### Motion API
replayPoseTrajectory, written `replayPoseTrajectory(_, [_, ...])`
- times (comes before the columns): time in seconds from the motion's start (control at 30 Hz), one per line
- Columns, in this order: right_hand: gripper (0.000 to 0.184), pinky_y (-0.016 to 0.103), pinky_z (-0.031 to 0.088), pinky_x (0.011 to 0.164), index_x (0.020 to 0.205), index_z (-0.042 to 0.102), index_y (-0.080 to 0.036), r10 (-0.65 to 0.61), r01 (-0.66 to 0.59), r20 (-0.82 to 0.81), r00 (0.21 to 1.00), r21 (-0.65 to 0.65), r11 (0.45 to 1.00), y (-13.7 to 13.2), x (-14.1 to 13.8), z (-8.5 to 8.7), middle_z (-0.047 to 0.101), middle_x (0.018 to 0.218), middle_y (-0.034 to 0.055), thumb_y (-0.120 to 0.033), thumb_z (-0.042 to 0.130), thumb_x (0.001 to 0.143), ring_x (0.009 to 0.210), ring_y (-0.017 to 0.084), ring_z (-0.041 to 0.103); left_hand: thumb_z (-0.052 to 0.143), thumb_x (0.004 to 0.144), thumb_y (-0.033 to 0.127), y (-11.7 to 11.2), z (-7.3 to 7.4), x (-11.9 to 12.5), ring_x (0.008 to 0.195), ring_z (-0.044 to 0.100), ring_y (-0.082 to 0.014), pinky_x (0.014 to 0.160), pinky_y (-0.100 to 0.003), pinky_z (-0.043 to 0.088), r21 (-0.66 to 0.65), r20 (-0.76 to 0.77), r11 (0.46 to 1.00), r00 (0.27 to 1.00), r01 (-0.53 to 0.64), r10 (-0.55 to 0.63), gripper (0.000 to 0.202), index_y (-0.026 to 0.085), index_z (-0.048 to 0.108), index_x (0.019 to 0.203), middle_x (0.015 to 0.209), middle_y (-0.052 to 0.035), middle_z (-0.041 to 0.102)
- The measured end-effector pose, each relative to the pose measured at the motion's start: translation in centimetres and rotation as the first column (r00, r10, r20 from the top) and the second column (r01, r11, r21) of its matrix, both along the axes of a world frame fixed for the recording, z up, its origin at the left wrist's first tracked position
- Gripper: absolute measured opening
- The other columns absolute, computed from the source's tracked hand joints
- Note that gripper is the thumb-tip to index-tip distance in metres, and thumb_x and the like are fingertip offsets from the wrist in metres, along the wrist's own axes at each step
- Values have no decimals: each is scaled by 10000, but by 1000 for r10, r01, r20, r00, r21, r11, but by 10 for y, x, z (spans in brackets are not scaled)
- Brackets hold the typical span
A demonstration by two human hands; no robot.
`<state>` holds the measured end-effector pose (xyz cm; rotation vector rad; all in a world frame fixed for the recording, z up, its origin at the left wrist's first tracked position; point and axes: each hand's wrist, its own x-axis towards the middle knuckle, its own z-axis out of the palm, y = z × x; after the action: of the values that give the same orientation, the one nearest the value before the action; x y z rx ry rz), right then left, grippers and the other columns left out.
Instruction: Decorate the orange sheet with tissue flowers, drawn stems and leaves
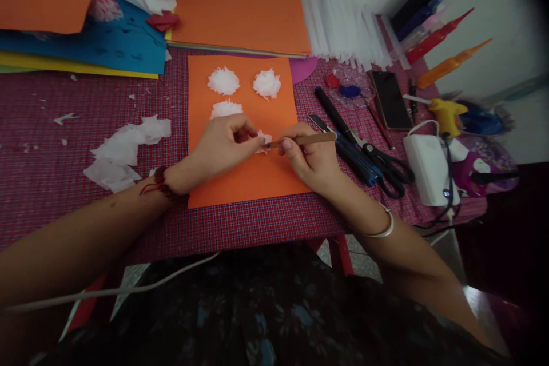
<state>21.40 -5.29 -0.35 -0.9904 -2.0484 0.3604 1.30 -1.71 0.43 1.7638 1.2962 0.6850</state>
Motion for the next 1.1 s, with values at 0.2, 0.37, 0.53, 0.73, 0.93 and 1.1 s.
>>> replayPoseTrajectory(0.2, [286, 289, 494, 649, 964, 639, -176, -17, 2, 158, 987, 98, 995, -4, -3, -2, 723, 856, 67, -290, 389, 1044, 739, 160, 671, 617, 797, 277, 9, -1, -9, 612, 433, -105, 563, -256, 321, -94, 165, 994, 984, -57, 72, 134, 194, 527, 742, 681, 31, 513])
replayPoseTrajectory(0.37, [309, 300, 460, 596, 892, 613, -200, -98, 101, 128, 987, -20, 995, -3, -6, -2, 682, 773, 46, -344, 384, 1041, 641, 152, 623, 620, 790, 185, 10, -2, -11, 585, 397, -92, 533, -258, 282, -138, 129, 990, 992, 7, 11, 127, 197, 504, 740, 658, 43, 478])
replayPoseTrajectory(0.53, [357, 275, 437, 540, 823, 573, -216, -154, 128, -118, 981, -205, 970, 6, -5, -3, 637, 679, 5, -455, 416, 1034, 541, 115, 573, 623, 806, 173, 14, 1, -12, 573, 399, -95, 535, -263, 277, -198, 185, 980, 983, 36, 2, 125, 199, 524, 734, 616, 47, 487])
replayPoseTrajectory(0.73, [413, 226, 384, 397, 823, 524, -247, -295, 46, -425, 856, -505, 862, 15, 1, -2, 619, 596, -46, -649, 548, 914, 398, 79, 501, 583, 847, 149, 23, 24, -26, 520, 439, -83, 534, -279, 309, -271, 257, 962, 960, -41, 113, 122, 189, 564, 733, 611, 36, 543])
replayPoseTrajectory(0.93, [430, 215, 349, 364, 781, 531, -245, -377, 33, -472, 797, -589, 808, 18, 3, 1, 575, 535, -60, -660, 590, 880, 367, 69, 463, 627, 801, 177, 12, 40, -52, 557, 469, -85, 539, -255, 327, -210, 196, 977, 980, 30, 13, 71, 175, 610, 732, 645, 14, 570])
replayPoseTrajectory(1.1, [393, 240, 306, 337, 782, 533, -251, -428, -41, -549, 718, -647, 762, 26, 11, -10, 545, 525, -59, -622, 601, 890, 362, 82, 443, 634, 822, 273, -12, 53, -92, 549, 453, -78, 512, -226, 310, -245, -45, 965, 996, -90, 81, 100, 176, 621, 798, 628, 23, 557])
